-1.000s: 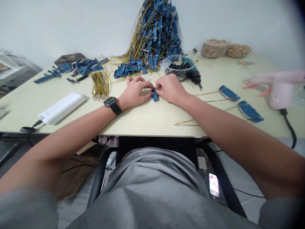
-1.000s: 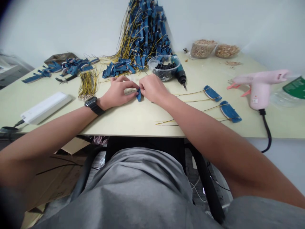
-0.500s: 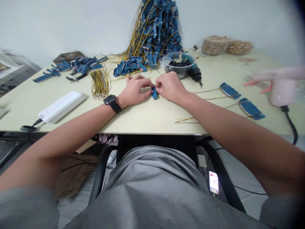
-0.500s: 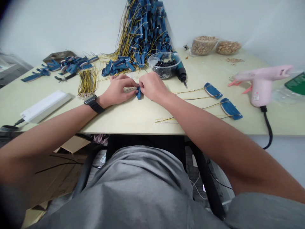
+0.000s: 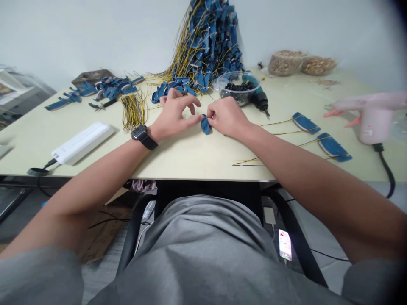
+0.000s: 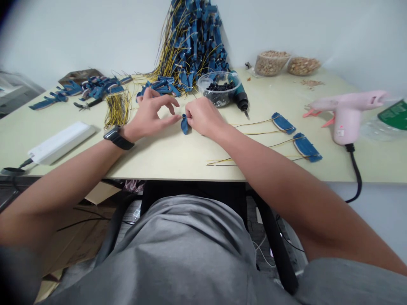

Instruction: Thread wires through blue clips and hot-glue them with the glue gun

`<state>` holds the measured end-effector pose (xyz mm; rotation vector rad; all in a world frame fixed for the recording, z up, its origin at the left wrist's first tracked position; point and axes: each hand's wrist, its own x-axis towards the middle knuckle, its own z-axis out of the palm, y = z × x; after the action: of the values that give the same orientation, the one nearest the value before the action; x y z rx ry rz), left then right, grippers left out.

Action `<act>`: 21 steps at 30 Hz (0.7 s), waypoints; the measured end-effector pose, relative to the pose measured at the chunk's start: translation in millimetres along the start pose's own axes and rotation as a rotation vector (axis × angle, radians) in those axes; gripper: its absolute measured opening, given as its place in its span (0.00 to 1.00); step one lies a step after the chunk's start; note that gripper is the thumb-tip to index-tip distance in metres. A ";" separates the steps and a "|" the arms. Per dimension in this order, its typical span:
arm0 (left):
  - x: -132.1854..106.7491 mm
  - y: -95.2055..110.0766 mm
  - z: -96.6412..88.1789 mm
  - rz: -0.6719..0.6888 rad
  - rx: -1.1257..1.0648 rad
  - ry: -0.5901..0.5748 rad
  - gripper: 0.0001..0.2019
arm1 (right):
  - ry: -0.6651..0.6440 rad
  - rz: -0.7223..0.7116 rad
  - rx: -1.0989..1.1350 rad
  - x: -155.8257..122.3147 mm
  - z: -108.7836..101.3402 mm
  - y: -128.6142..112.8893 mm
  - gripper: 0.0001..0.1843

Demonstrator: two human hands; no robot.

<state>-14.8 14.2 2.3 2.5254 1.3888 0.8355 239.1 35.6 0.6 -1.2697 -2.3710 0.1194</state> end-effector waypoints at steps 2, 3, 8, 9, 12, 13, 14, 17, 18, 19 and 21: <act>-0.7 -1.8 1.2 0.034 -0.010 -0.040 0.54 | 0.011 0.004 -0.004 -0.5 1.1 0.4 0.13; -0.8 -2.4 3.3 0.044 -0.006 -0.071 0.55 | 0.014 0.006 -0.007 -0.8 1.5 0.4 0.13; 1.4 -1.7 14.8 0.028 0.016 -0.164 0.50 | 0.011 0.021 -0.006 -2.9 -0.2 -3.6 0.11; 2.5 -2.2 14.4 0.024 0.001 -0.170 0.47 | 0.009 0.028 0.010 -3.0 -1.9 -4.3 0.12; 6.6 -7.6 5.2 0.019 -0.084 -0.212 0.43 | 0.010 0.037 0.107 -1.8 -10.4 -4.3 0.13; 8.0 -10.1 0.0 0.017 -0.126 -0.239 0.43 | 0.017 0.043 0.150 -1.0 -14.1 -3.3 0.13; 9.2 -12.7 -5.7 0.014 -0.171 -0.267 0.45 | 0.030 0.055 0.197 -0.2 -17.9 -2.0 0.13; 10.9 -18.3 -21.4 0.002 -0.286 -0.331 0.47 | 0.058 0.119 0.356 1.9 -27.5 2.2 0.11; 10.9 -19.3 -25.1 0.000 -0.313 -0.343 0.46 | 0.059 0.137 0.408 2.2 -29.3 3.3 0.10; 10.7 -19.8 -27.7 -0.002 -0.336 -0.351 0.45 | 0.054 0.148 0.453 2.3 -30.3 4.0 0.11; 9.9 -19.9 -30.1 -0.006 -0.369 -0.367 0.43 | 0.046 0.161 0.520 2.2 -30.2 4.6 0.12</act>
<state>-41.3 29.4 24.0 2.2428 1.0191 0.5299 254.4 36.0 27.2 -1.1785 -2.0062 0.6983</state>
